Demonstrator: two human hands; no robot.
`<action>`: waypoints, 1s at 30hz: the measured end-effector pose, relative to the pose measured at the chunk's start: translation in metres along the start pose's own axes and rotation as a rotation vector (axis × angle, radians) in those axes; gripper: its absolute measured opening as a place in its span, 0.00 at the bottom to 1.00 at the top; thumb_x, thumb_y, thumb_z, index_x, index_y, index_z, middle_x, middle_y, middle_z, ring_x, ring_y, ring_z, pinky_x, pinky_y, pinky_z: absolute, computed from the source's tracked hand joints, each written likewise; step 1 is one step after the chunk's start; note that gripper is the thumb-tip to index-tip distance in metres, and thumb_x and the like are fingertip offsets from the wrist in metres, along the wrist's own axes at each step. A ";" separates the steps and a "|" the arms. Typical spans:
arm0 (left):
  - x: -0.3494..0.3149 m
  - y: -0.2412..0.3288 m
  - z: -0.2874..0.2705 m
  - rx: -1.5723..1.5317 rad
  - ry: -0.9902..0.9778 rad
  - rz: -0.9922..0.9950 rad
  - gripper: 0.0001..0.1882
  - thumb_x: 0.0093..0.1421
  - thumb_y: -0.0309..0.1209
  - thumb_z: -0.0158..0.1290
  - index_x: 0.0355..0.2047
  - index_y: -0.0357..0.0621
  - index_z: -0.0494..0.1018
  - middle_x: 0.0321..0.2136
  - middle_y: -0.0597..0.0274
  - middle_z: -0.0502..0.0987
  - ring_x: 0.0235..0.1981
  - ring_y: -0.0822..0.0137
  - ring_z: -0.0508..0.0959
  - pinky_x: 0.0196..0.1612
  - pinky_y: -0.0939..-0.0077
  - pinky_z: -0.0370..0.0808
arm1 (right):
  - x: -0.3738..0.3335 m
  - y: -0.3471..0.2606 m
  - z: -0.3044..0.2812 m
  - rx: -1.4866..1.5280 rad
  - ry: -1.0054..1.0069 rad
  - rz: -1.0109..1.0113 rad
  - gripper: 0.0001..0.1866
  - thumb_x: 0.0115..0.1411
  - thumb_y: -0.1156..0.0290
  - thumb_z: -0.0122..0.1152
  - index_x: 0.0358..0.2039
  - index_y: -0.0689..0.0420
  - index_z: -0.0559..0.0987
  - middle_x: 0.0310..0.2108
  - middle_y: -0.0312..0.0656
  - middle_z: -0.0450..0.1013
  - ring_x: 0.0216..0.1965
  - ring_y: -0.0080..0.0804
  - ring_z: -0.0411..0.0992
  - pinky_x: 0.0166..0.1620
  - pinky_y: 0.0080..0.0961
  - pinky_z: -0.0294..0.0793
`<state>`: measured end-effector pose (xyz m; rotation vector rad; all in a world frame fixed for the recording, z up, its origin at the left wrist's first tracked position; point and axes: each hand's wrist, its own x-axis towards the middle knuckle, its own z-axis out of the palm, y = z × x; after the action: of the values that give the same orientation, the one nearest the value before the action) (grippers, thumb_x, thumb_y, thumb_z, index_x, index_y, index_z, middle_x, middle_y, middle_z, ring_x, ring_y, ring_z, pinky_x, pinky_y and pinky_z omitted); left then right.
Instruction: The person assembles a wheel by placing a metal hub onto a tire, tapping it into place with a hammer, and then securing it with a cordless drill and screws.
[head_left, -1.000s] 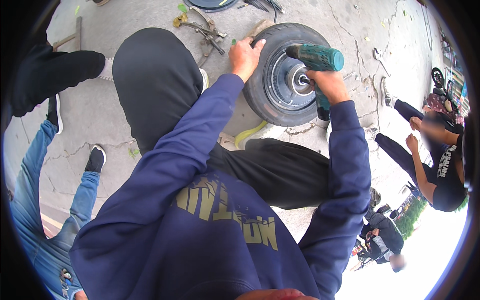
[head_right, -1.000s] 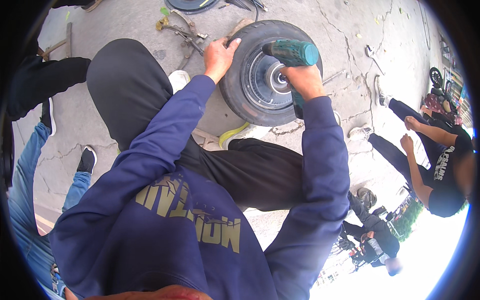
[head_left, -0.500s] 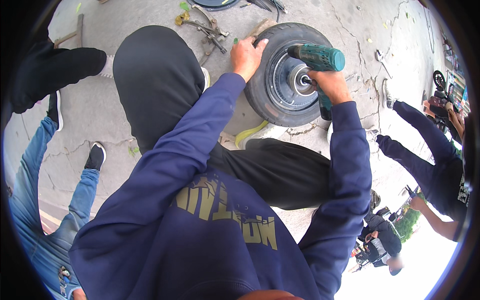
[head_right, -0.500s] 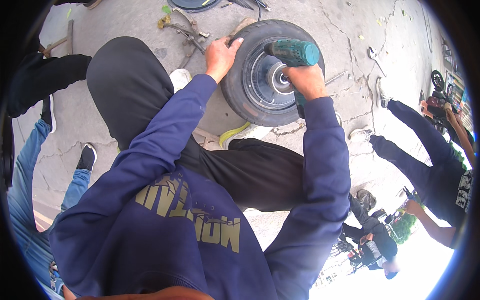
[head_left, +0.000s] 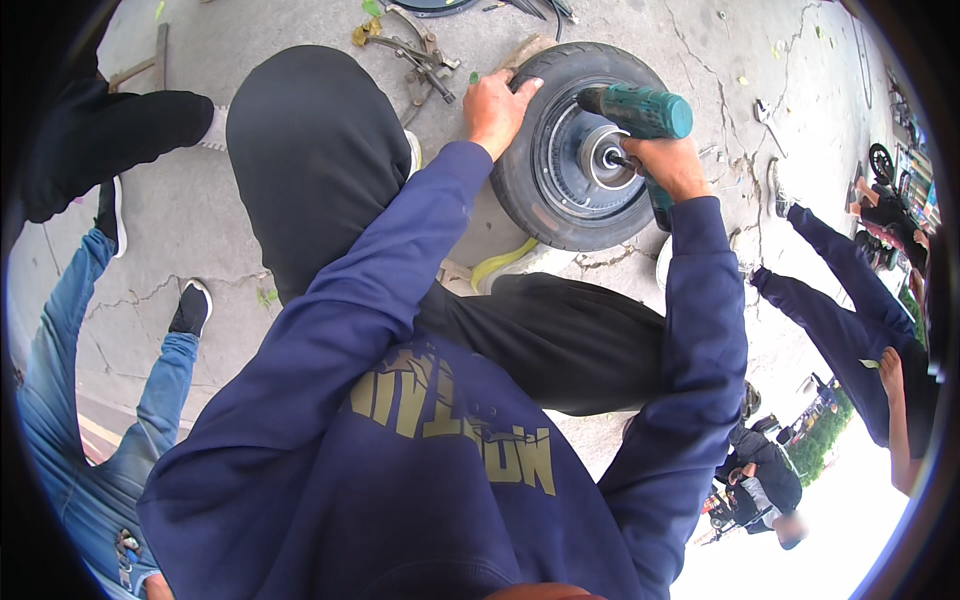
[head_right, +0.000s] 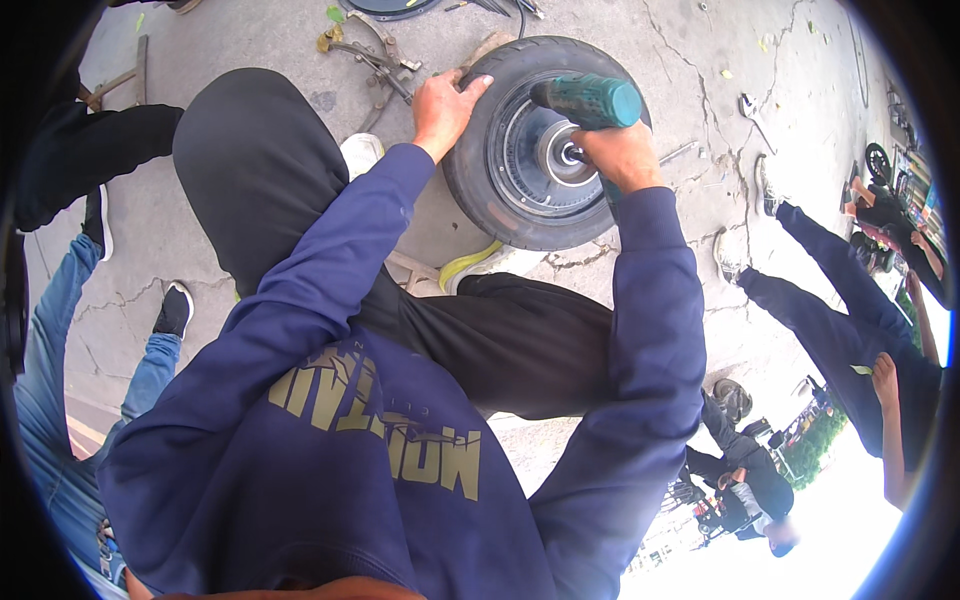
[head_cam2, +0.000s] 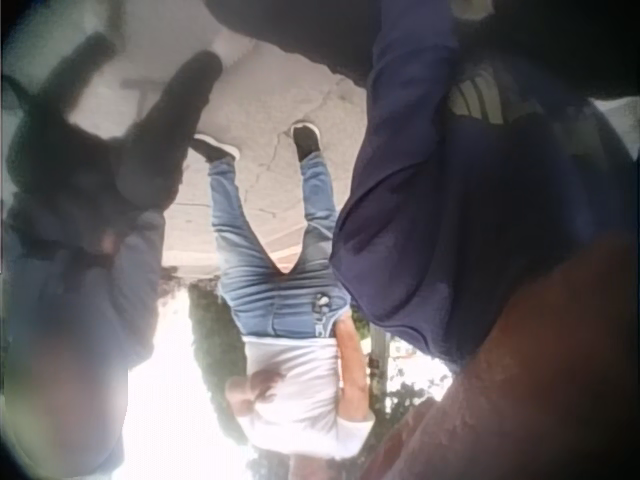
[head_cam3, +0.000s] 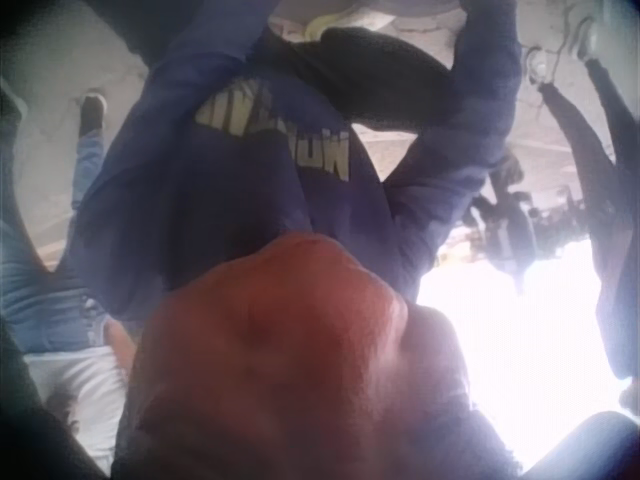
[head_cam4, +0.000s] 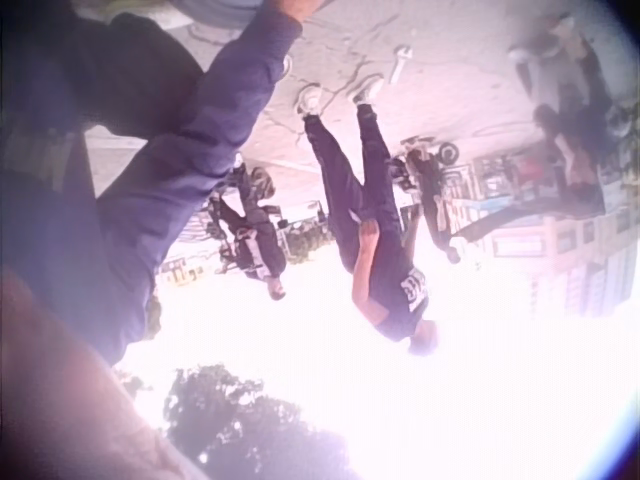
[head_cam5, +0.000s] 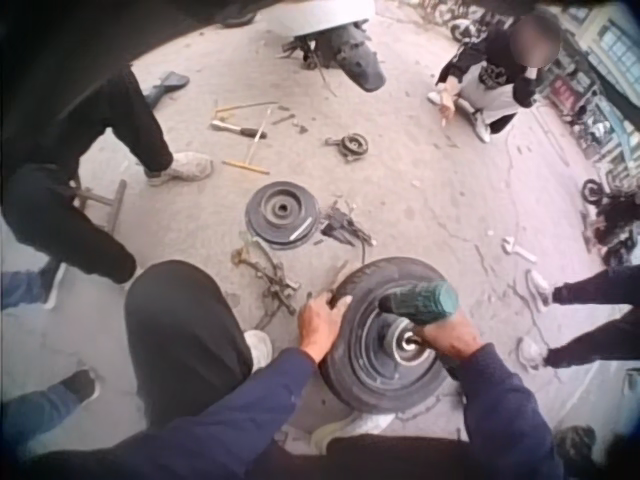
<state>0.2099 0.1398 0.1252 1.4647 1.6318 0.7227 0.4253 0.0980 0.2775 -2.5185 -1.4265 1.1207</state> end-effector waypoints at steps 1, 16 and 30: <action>0.003 0.000 -0.001 0.004 0.004 -0.001 0.33 0.56 0.54 0.64 0.45 0.33 0.81 0.32 0.41 0.83 0.35 0.48 0.83 0.42 0.60 0.78 | 0.001 -0.009 -0.005 -0.251 0.051 -0.133 0.13 0.48 0.66 0.69 0.34 0.55 0.85 0.27 0.46 0.81 0.31 0.41 0.81 0.38 0.34 0.79; -0.002 0.001 -0.001 0.024 -0.035 -0.025 0.34 0.54 0.53 0.64 0.46 0.31 0.80 0.35 0.39 0.82 0.39 0.47 0.83 0.45 0.61 0.78 | 0.036 -0.054 -0.056 -1.003 -0.090 -0.842 0.05 0.49 0.67 0.65 0.23 0.53 0.81 0.24 0.50 0.79 0.30 0.47 0.80 0.34 0.39 0.79; -0.003 -0.003 -0.008 0.042 -0.063 -0.021 0.33 0.55 0.52 0.64 0.46 0.32 0.80 0.33 0.39 0.83 0.37 0.49 0.84 0.43 0.61 0.78 | -0.017 -0.096 -0.133 -1.227 0.346 -1.041 0.11 0.52 0.74 0.66 0.37 0.48 0.82 0.35 0.34 0.78 0.46 0.32 0.75 0.66 0.34 0.63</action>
<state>0.2015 0.1371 0.1277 1.4834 1.6207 0.6279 0.4297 0.1800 0.4202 -1.4551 -3.1752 -0.5010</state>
